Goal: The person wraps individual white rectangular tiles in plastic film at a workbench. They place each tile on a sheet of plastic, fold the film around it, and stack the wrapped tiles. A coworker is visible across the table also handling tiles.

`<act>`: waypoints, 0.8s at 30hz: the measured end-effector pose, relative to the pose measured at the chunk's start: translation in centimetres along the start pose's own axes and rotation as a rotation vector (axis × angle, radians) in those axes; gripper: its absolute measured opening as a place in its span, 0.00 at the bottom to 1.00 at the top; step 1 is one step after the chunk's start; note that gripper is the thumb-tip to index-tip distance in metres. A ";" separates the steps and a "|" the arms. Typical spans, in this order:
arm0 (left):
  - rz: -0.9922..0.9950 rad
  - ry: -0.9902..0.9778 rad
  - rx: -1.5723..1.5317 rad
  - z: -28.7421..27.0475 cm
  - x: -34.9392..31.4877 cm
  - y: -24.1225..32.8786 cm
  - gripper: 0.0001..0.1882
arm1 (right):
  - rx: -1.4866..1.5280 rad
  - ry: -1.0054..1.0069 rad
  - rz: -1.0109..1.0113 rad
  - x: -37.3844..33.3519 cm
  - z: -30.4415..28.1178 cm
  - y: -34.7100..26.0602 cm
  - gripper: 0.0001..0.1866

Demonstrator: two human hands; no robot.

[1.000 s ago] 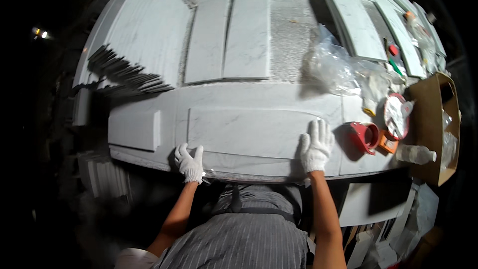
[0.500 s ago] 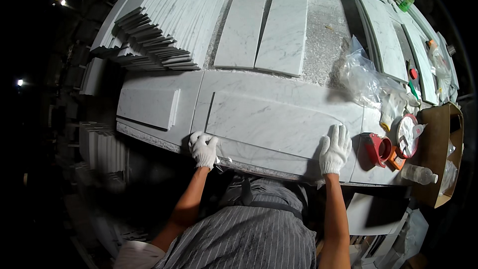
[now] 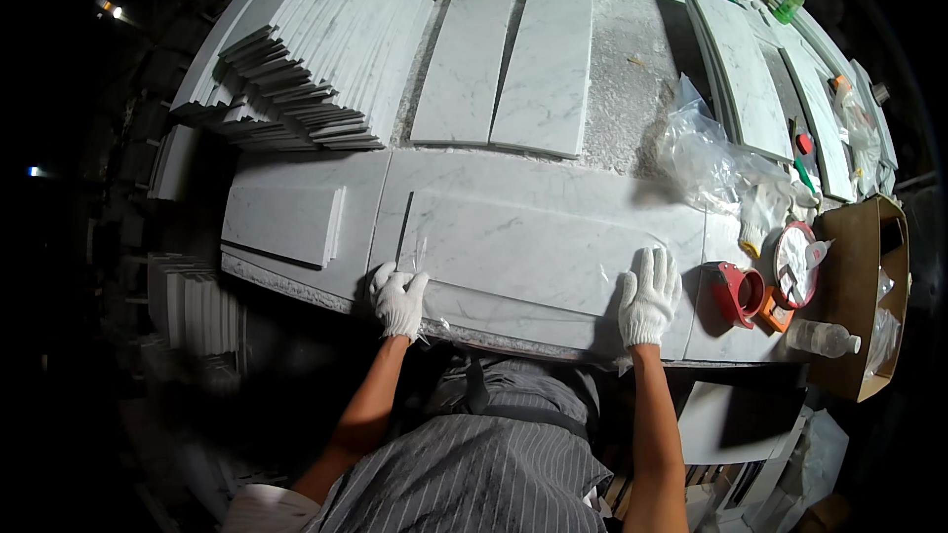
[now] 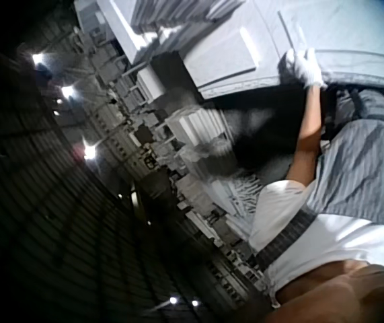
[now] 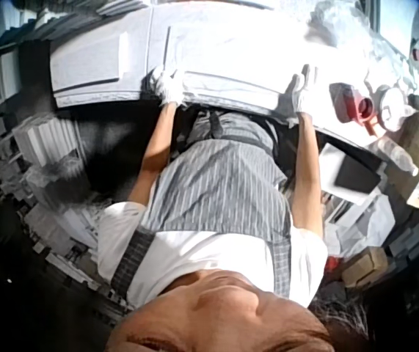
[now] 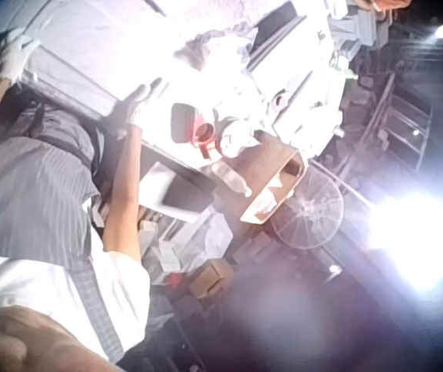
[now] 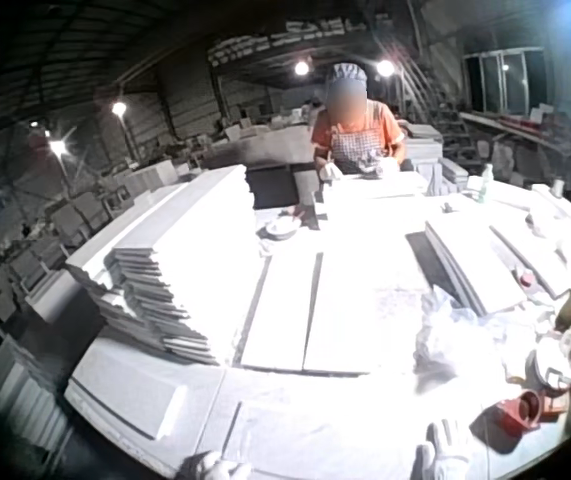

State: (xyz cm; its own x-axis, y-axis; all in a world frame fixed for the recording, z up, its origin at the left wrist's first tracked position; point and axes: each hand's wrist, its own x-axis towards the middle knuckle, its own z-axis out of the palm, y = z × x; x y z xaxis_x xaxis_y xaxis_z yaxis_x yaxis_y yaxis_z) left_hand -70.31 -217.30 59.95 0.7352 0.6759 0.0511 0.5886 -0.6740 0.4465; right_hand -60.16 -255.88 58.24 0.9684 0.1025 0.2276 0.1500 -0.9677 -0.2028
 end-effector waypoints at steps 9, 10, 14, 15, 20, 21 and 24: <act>0.017 0.056 -0.034 0.2 1.5 -2.2 0.13 | 0.037 -0.059 0.005 0.1 -0.3 -2.0 0.26; 0.010 0.063 -0.043 0.1 1.8 -2.5 0.13 | 0.031 -0.058 -0.002 0.2 -0.3 -2.2 0.26; -0.006 0.040 -0.037 -0.3 2.8 -3.1 0.14 | 0.015 -0.065 -0.007 0.2 0.0 -2.2 0.27; 0.025 0.044 -0.015 -0.4 2.8 -3.2 0.14 | 0.026 -0.064 -0.008 0.1 0.1 -2.1 0.27; -0.001 0.027 0.046 -0.2 2.8 -2.8 0.16 | 0.060 -0.031 -0.010 0.3 -0.4 -2.2 0.26; -0.007 0.016 0.046 -0.2 2.8 -3.0 0.16 | 0.064 -0.031 -0.012 0.4 -0.4 -2.3 0.26; -0.009 0.015 0.045 -0.4 2.9 -2.6 0.16 | 0.063 -0.025 -0.019 0.3 -0.1 -1.7 0.25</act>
State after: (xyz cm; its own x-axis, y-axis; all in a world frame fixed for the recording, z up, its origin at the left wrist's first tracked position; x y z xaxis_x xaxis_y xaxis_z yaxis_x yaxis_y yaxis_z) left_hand -69.85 -213.45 59.22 0.7249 0.6862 0.0607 0.6100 -0.6804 0.4061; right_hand -60.17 -254.24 58.71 0.9698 0.1268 0.2085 0.1797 -0.9491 -0.2586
